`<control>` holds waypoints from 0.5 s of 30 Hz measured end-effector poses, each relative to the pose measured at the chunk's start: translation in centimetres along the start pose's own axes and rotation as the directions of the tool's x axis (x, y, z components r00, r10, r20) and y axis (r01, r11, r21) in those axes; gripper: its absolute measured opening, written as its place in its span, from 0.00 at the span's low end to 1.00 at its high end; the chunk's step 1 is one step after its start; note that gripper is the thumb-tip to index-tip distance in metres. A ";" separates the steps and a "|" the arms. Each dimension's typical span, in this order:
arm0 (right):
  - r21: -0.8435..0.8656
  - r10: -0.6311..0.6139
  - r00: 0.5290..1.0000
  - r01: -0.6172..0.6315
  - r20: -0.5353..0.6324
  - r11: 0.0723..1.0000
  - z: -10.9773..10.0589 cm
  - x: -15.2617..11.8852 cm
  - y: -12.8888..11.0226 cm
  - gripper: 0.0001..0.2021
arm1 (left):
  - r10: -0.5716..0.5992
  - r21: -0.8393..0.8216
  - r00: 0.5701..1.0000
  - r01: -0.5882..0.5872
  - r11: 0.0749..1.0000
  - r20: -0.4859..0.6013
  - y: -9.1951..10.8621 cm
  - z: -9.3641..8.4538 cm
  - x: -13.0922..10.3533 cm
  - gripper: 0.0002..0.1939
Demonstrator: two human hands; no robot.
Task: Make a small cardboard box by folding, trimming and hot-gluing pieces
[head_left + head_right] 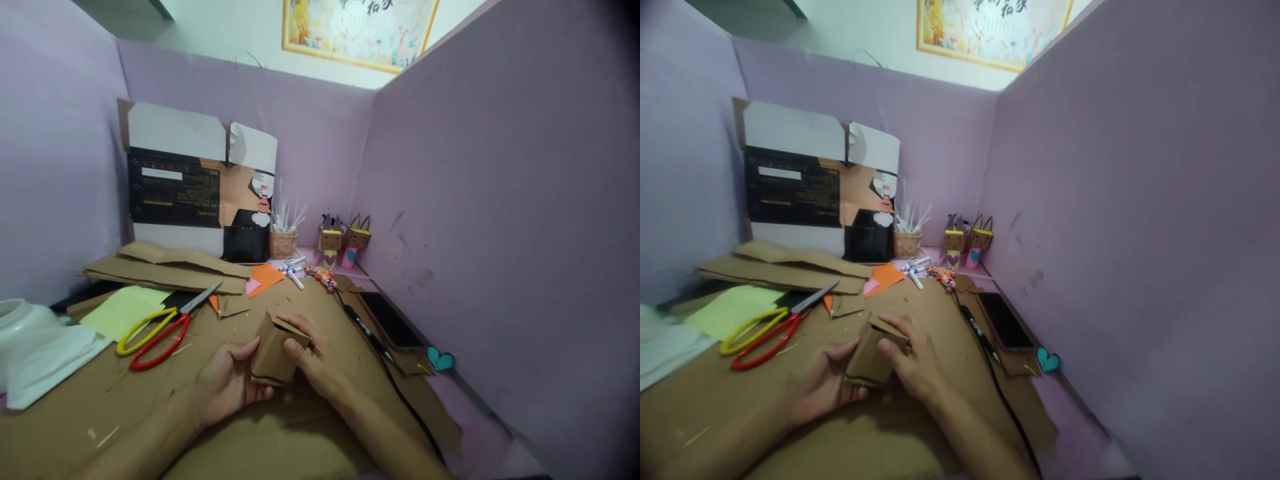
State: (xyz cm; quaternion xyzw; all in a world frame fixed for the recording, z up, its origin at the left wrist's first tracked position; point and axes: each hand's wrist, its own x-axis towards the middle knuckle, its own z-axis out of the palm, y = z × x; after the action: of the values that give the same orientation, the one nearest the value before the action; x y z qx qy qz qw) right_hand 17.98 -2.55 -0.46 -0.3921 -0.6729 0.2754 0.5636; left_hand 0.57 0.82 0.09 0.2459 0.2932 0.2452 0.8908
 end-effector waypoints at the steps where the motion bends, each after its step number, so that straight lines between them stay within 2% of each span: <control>1: 0.004 -0.001 1.000 0.001 0.014 1.000 0.0 0.0 -0.1 0.23 | -0.005 -0.004 1.000 0.005 1.000 -0.009 0.0 0.0 0.0 0.16; 4: 0.034 -0.027 0.998 0.026 0.056 0.999 -0.3 -0.1 -0.1 0.25 | -0.035 -0.019 0.999 0.035 0.999 -0.010 0.0 -0.1 -0.2 0.16; 10: 0.076 -0.079 0.992 0.071 0.098 0.995 -0.8 -0.1 -0.1 0.29 | -0.060 -0.043 0.995 0.064 0.997 0.085 0.0 -0.2 -0.2 0.17; 15: 0.142 -0.020 0.990 0.000 0.139 0.990 -0.9 0.0 -0.1 0.34 | -0.103 -0.031 0.971 0.112 0.993 0.218 -0.1 -0.3 0.1 0.20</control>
State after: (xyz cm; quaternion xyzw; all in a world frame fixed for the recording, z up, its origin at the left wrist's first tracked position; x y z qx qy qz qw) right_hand 18.80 -2.62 -0.19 -0.3273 -0.6918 0.3463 0.5426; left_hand 0.45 0.84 -0.25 0.2355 0.2024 0.1746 0.9344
